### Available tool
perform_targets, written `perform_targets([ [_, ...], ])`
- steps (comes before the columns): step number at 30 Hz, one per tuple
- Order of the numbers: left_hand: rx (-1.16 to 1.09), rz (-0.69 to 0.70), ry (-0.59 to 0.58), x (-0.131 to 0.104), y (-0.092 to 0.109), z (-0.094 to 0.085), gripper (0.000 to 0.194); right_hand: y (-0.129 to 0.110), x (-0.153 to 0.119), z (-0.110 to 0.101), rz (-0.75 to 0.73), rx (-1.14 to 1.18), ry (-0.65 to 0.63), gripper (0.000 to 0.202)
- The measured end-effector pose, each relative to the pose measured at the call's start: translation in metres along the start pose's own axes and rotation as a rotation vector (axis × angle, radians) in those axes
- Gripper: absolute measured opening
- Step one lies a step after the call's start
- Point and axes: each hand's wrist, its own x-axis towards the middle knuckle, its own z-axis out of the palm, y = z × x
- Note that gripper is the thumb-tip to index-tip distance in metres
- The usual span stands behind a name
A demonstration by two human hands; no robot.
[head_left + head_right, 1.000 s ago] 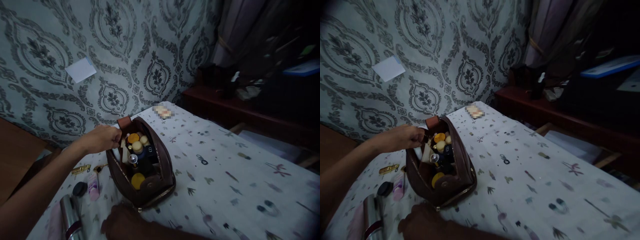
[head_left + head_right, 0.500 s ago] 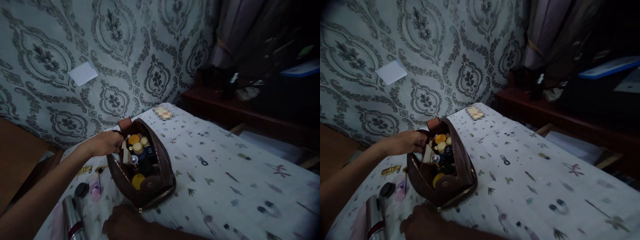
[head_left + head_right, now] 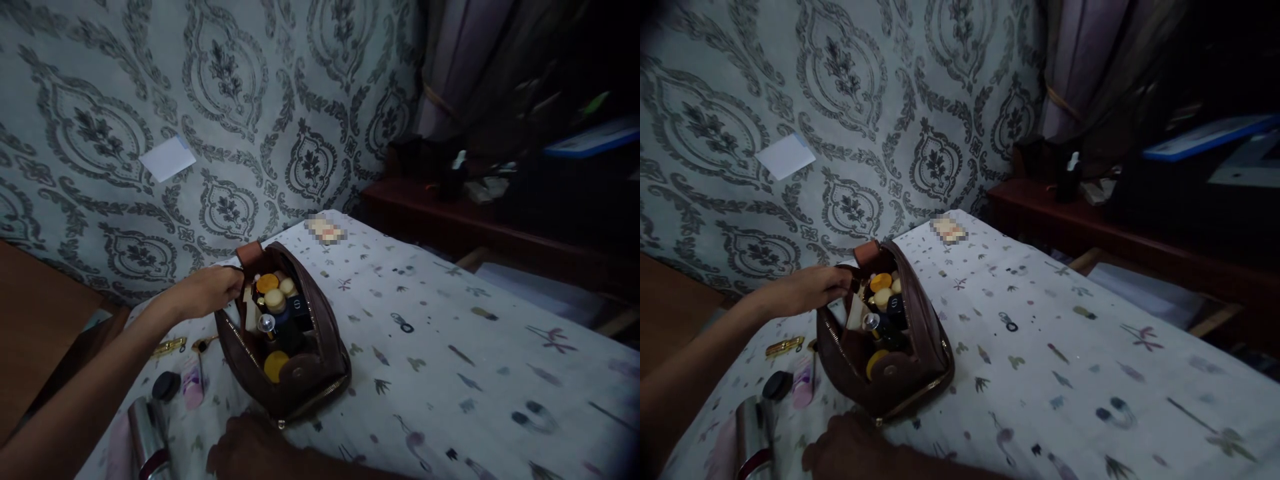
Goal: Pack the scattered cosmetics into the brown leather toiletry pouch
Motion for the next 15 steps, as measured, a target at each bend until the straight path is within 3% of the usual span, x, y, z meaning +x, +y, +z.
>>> perform_targets([
  [7,-0.088,0.062,0.105,-0.008,-0.013,0.009,0.018,0.001,0.002,0.000,-0.005,0.006,-0.043,0.002],
  [12,-0.181,0.028,0.159,-0.022,-0.014,0.014,0.021,0.000,0.000,-0.007,-0.009,0.015,0.023,0.008],
  [15,-0.117,0.030,0.240,-0.026,-0.013,0.015,0.025,0.000,-0.001,-0.009,0.004,0.004,0.023,0.009],
])
